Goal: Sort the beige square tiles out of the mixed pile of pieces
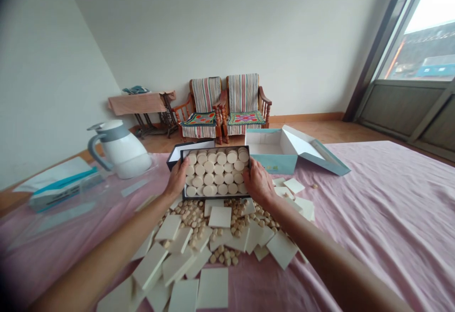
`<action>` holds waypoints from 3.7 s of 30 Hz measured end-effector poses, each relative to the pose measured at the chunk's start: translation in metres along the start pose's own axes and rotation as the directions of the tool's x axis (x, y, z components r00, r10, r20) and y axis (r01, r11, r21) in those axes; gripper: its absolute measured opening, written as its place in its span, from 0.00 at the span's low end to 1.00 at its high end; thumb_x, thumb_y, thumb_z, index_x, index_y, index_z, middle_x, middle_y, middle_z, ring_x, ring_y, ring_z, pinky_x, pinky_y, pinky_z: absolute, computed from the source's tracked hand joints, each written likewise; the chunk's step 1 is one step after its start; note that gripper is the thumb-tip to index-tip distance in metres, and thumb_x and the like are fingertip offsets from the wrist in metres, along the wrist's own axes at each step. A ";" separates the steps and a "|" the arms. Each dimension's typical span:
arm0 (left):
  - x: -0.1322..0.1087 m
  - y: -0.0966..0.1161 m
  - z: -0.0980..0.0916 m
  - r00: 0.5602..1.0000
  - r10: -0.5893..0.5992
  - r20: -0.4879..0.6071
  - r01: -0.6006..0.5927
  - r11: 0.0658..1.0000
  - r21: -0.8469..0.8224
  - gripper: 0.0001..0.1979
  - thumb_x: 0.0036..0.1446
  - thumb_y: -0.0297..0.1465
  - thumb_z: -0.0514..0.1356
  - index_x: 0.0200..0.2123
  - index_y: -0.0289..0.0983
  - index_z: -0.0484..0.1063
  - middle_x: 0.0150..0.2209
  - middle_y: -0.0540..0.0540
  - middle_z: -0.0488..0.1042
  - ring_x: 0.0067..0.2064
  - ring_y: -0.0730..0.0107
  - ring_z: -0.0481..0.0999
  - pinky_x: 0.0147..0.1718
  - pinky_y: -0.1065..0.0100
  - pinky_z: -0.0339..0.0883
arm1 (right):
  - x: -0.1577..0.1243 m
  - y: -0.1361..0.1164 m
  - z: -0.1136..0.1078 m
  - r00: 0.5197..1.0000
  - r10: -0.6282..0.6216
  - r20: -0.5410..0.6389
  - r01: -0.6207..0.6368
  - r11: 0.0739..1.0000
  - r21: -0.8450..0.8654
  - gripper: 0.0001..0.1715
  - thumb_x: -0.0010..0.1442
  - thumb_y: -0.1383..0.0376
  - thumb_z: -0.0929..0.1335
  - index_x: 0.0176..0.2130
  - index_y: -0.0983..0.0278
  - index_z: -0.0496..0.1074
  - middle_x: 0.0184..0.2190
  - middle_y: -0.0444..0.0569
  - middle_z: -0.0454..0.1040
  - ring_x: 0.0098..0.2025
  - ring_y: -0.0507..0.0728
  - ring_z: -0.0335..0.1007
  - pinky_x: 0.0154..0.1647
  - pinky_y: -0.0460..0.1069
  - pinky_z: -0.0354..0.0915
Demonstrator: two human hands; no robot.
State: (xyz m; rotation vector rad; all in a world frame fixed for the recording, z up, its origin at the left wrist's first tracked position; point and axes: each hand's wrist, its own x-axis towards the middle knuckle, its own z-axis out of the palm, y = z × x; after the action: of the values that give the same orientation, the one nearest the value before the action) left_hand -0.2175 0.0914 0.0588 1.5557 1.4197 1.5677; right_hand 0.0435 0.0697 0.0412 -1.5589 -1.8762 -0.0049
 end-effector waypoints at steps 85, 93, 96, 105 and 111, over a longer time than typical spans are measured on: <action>-0.008 0.006 -0.039 0.857 0.258 0.446 -0.333 0.938 0.096 0.27 0.46 0.40 0.67 0.47 0.37 0.63 0.40 0.46 0.72 0.41 0.64 0.74 0.37 0.67 0.72 | -0.031 0.020 -0.029 0.989 0.030 0.146 -0.071 0.955 0.287 0.14 0.50 0.68 0.64 0.39 0.63 0.69 0.30 0.46 0.74 0.28 0.53 0.71 0.28 0.46 0.66; -0.005 0.032 -0.065 0.778 0.227 0.586 -0.428 0.874 0.229 0.35 0.41 0.40 0.70 0.51 0.39 0.61 0.40 0.46 0.73 0.40 0.57 0.76 0.33 0.65 0.73 | -0.038 0.007 -0.018 0.997 -0.061 0.056 0.049 0.980 0.191 0.13 0.55 0.68 0.61 0.41 0.62 0.69 0.30 0.49 0.74 0.29 0.55 0.70 0.29 0.48 0.65; -0.003 0.035 -0.071 0.767 0.240 0.595 -0.472 0.839 0.269 0.39 0.40 0.40 0.71 0.54 0.39 0.58 0.39 0.46 0.73 0.39 0.57 0.76 0.32 0.66 0.73 | -0.040 0.006 -0.011 0.994 -0.107 0.024 0.101 0.977 0.187 0.12 0.57 0.69 0.60 0.40 0.62 0.68 0.35 0.51 0.74 0.31 0.56 0.70 0.31 0.49 0.65; -0.003 0.053 -0.086 0.761 0.233 0.605 -0.496 0.811 0.310 0.36 0.41 0.40 0.70 0.52 0.41 0.58 0.38 0.47 0.73 0.37 0.61 0.76 0.32 0.68 0.72 | -0.044 -0.011 -0.020 0.985 -0.170 -0.029 0.173 0.960 0.222 0.11 0.63 0.65 0.60 0.45 0.62 0.67 0.37 0.52 0.73 0.35 0.57 0.71 0.36 0.51 0.67; 0.004 0.058 -0.101 0.811 0.202 0.549 -0.438 0.833 0.339 0.36 0.38 0.40 0.71 0.51 0.39 0.62 0.38 0.47 0.74 0.35 0.62 0.76 0.29 0.69 0.71 | -0.045 -0.024 -0.024 0.982 -0.187 -0.034 0.188 0.929 0.319 0.22 0.64 0.65 0.60 0.57 0.61 0.60 0.45 0.54 0.73 0.34 0.54 0.74 0.39 0.53 0.70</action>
State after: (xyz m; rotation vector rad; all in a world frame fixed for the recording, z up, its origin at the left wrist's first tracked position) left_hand -0.2942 0.0446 0.1331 2.3902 1.3091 0.8989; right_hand 0.0365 0.0140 0.0466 -1.1552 -1.9067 0.2042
